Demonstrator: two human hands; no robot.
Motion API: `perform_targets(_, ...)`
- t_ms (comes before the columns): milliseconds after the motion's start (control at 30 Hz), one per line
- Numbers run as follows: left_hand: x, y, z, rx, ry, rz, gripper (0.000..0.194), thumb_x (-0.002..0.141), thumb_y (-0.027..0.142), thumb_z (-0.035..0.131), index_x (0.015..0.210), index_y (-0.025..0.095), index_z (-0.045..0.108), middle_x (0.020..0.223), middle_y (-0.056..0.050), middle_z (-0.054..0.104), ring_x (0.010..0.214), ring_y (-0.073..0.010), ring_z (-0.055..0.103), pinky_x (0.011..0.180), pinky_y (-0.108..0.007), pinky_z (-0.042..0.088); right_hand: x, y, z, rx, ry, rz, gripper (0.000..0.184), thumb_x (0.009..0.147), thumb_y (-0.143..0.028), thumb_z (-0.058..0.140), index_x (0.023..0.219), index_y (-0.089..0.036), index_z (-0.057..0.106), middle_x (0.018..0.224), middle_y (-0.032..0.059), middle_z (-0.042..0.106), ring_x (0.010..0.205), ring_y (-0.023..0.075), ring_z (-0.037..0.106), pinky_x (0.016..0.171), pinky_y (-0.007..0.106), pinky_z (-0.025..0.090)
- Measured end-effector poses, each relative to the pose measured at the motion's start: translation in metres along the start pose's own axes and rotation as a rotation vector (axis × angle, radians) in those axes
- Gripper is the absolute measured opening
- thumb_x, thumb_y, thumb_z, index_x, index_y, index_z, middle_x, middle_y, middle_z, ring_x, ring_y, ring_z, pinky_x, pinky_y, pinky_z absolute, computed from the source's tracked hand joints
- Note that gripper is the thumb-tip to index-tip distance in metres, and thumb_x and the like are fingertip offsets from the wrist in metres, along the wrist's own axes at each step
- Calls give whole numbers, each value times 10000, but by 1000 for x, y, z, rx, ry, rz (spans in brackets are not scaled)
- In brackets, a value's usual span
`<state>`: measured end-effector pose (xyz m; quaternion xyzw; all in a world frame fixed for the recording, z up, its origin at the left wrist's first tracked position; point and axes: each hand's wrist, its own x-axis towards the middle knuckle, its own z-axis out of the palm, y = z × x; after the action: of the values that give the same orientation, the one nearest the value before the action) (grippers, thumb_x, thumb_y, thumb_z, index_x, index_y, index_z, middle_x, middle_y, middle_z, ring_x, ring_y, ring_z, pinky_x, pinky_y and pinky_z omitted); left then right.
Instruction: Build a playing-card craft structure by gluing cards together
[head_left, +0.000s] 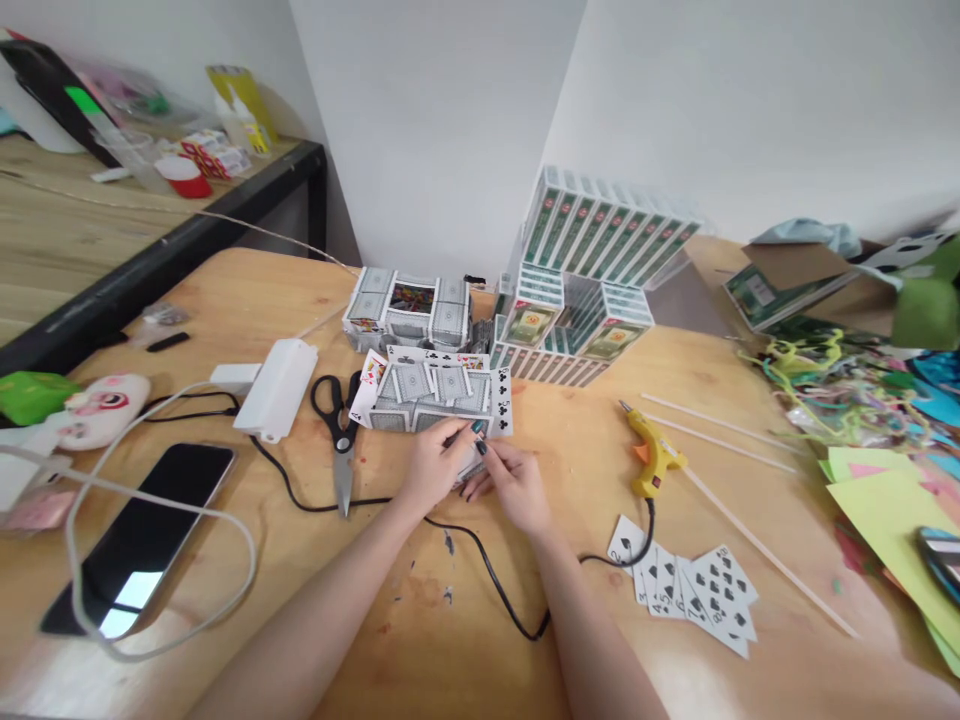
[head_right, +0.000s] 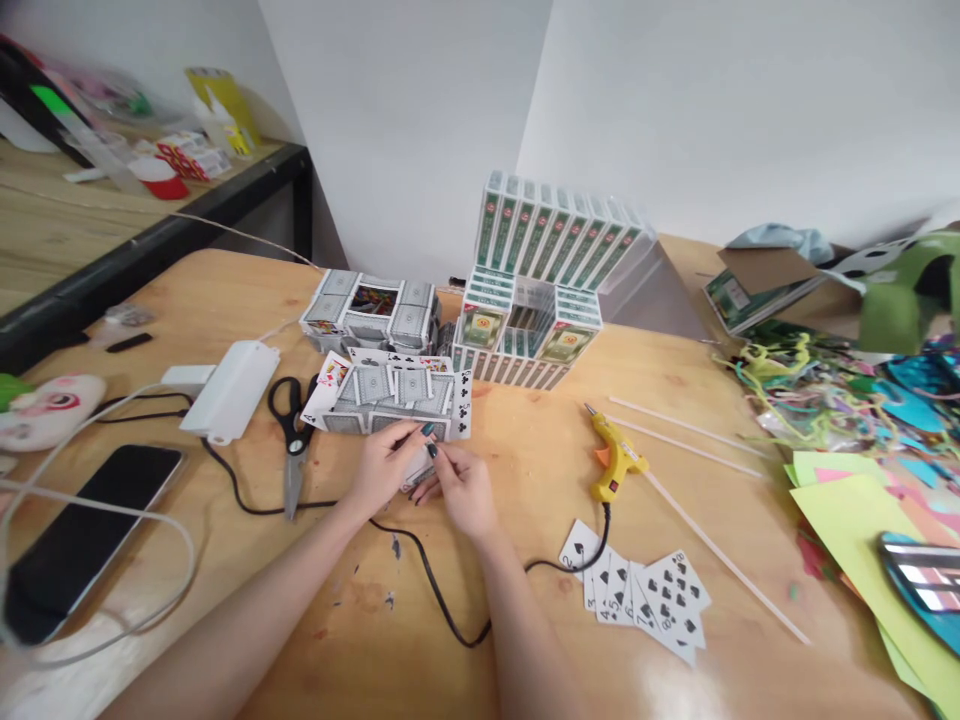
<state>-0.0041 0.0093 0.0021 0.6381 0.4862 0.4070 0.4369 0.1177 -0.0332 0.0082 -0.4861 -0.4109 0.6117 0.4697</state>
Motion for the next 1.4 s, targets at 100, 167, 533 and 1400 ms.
perform_targets(100, 0, -2, 1, 22, -8, 16, 235, 838, 311, 482, 710, 163, 612, 673, 3, 611, 653, -120, 547, 614, -212, 408, 1, 2, -1, 13, 1, 29, 361, 787, -496, 530, 814, -140, 582, 482, -3, 603, 398, 136, 591, 390, 215, 458)
perform_targets(167, 0, -3, 2, 63, -28, 57, 233, 848, 307, 469, 730, 166, 613, 694, -4, 614, 667, -122, 553, 625, -216, 408, 1, 2, -1, 8, 18, 55, 371, 777, -512, 532, 784, -143, 569, 462, -9, 590, 385, 140, 587, 372, 213, 446)
perform_targets(533, -6, 0, 6, 390, -3, 237, 274, 877, 301, 411, 645, 184, 499, 608, 6, 515, 593, -119, 483, 579, -232, 356, 0, 1, 0, -31, 38, 114, 233, 773, -361, 447, 729, -155, 546, 415, -30, 556, 343, 125, 548, 351, 194, 409)
perform_targets(1400, -3, 1, 4, 206, 105, 62, 310, 848, 321, 439, 592, 166, 518, 541, 25, 513, 537, -93, 471, 522, -197, 347, -2, 3, -1, 167, -63, 55, 307, 639, -204, 409, 823, -125, 641, 542, 36, 645, 502, 175, 619, 446, 260, 493)
